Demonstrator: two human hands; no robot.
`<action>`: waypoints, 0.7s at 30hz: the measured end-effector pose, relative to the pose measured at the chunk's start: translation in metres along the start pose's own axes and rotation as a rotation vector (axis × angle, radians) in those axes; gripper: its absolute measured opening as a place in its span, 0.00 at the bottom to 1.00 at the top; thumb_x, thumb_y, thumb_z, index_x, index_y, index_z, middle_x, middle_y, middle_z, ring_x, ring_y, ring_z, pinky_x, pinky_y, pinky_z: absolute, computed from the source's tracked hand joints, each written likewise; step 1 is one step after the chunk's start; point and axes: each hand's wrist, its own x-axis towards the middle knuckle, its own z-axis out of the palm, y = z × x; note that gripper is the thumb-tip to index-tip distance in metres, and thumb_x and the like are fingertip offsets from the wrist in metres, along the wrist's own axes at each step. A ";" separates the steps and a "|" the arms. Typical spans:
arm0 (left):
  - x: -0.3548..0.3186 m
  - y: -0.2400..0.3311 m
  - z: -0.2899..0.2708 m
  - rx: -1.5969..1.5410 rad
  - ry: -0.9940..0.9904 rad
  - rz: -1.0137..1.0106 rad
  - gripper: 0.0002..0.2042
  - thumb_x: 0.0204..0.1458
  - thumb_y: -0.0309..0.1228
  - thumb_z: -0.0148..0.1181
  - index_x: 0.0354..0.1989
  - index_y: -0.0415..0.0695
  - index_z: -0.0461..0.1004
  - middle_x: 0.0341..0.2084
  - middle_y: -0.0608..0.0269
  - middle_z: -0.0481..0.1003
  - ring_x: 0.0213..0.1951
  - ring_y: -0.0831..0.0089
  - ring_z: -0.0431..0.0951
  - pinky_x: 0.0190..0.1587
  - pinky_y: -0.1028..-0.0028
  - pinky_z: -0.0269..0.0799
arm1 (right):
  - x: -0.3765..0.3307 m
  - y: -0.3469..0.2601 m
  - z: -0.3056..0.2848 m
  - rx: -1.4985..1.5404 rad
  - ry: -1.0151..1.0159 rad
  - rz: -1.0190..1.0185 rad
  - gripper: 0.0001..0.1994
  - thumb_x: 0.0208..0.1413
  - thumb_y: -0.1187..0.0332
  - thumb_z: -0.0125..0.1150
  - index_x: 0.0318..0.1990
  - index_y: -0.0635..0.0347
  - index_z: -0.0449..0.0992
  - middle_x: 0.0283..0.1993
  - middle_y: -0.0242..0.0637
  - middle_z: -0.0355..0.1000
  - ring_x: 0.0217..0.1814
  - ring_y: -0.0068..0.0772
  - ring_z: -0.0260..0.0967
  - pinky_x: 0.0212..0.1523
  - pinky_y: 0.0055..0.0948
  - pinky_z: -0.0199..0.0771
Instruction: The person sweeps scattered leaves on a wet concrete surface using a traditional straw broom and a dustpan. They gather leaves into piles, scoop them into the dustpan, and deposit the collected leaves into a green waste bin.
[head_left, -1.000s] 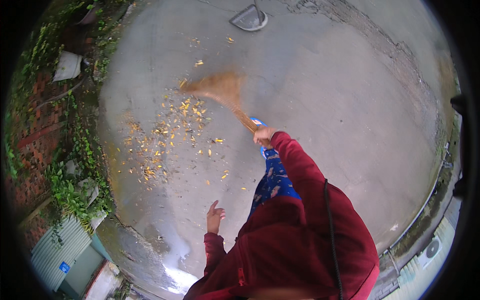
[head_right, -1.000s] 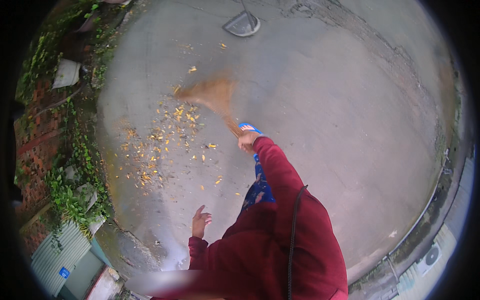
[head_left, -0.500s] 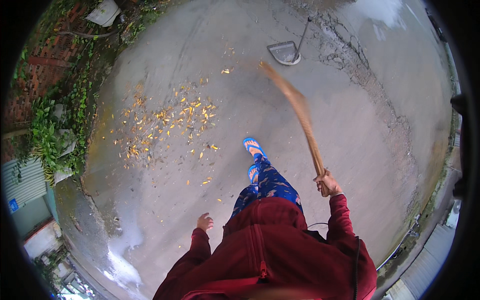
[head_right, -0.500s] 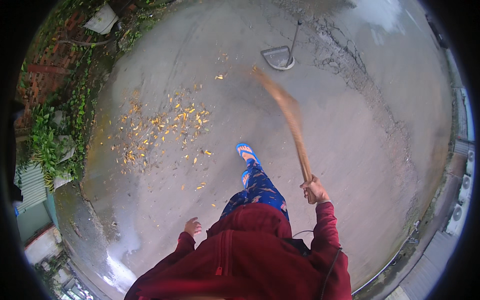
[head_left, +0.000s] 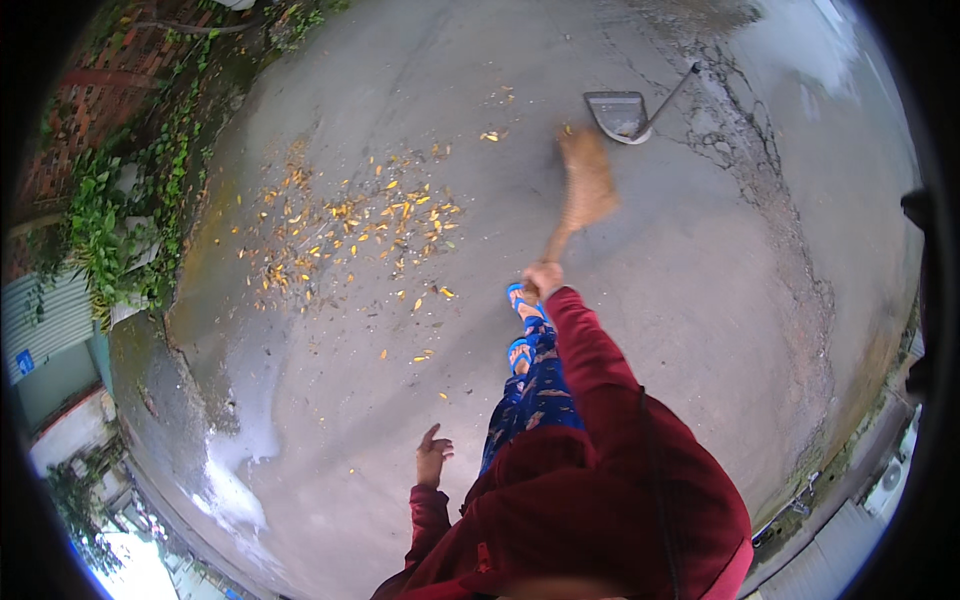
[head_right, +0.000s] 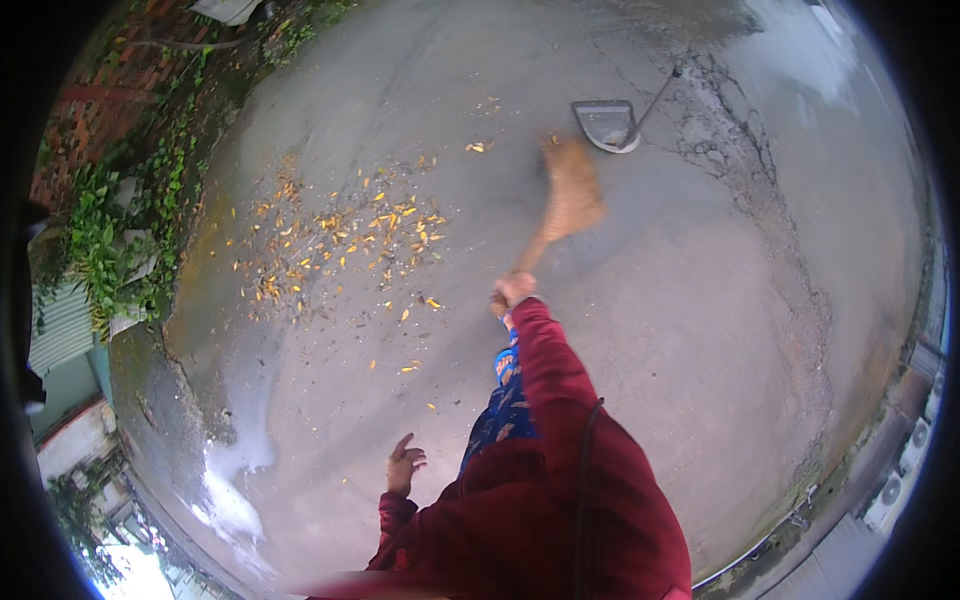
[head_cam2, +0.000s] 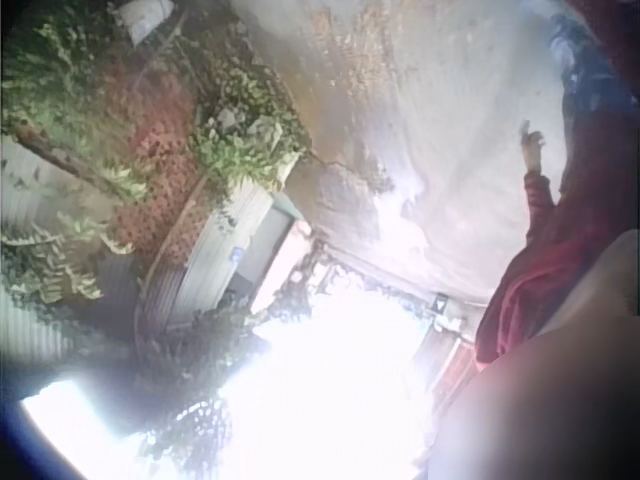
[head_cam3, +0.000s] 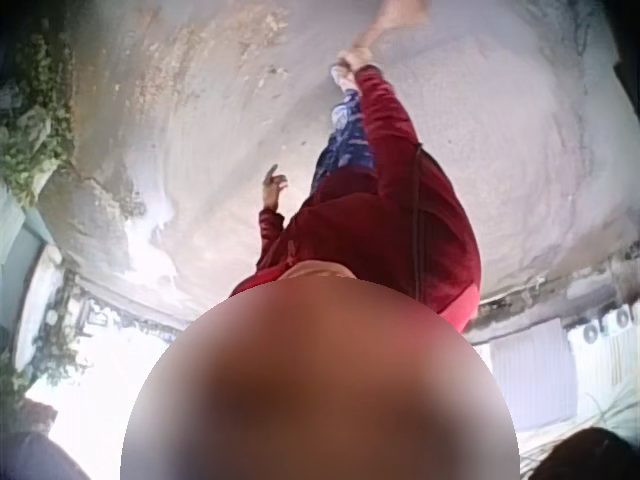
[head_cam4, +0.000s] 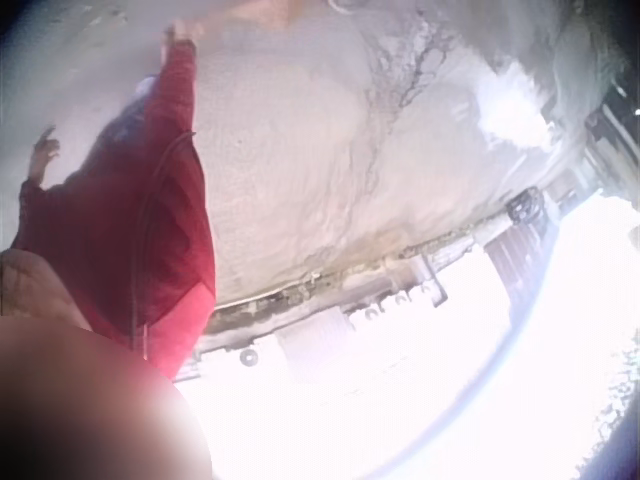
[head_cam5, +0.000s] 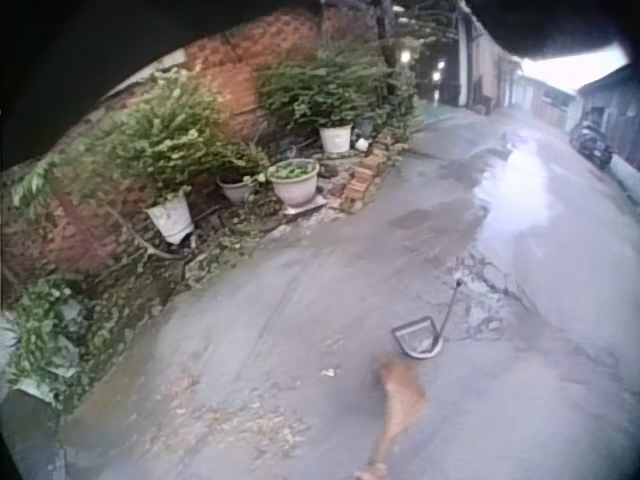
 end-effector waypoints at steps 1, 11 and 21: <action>-0.003 -0.007 0.001 0.018 0.001 -0.016 0.24 0.52 0.25 0.50 0.60 0.45 0.63 0.31 0.59 0.76 0.32 0.75 0.76 0.32 0.76 0.75 | -0.004 -0.022 0.038 0.145 -0.035 0.230 0.05 0.40 0.70 0.60 0.21 0.62 0.74 0.20 0.39 0.73 0.21 0.32 0.72 0.23 0.33 0.73; -0.008 -0.059 -0.039 -0.077 0.130 -0.240 0.24 0.51 0.22 0.50 0.60 0.48 0.63 0.31 0.55 0.77 0.29 0.70 0.78 0.28 0.72 0.77 | -0.048 -0.182 -0.075 0.479 -0.772 0.334 0.09 0.46 0.71 0.62 0.26 0.54 0.64 0.20 0.23 0.60 0.18 0.15 0.57 0.18 0.18 0.59; -0.030 -0.091 -0.015 -0.130 0.175 0.007 0.26 0.49 0.19 0.49 0.60 0.41 0.62 0.29 0.56 0.76 0.27 0.73 0.77 0.27 0.75 0.75 | 0.086 -0.202 -0.127 0.362 -0.272 0.174 0.04 0.42 0.72 0.61 0.25 0.59 0.71 0.19 0.34 0.66 0.19 0.28 0.65 0.20 0.27 0.66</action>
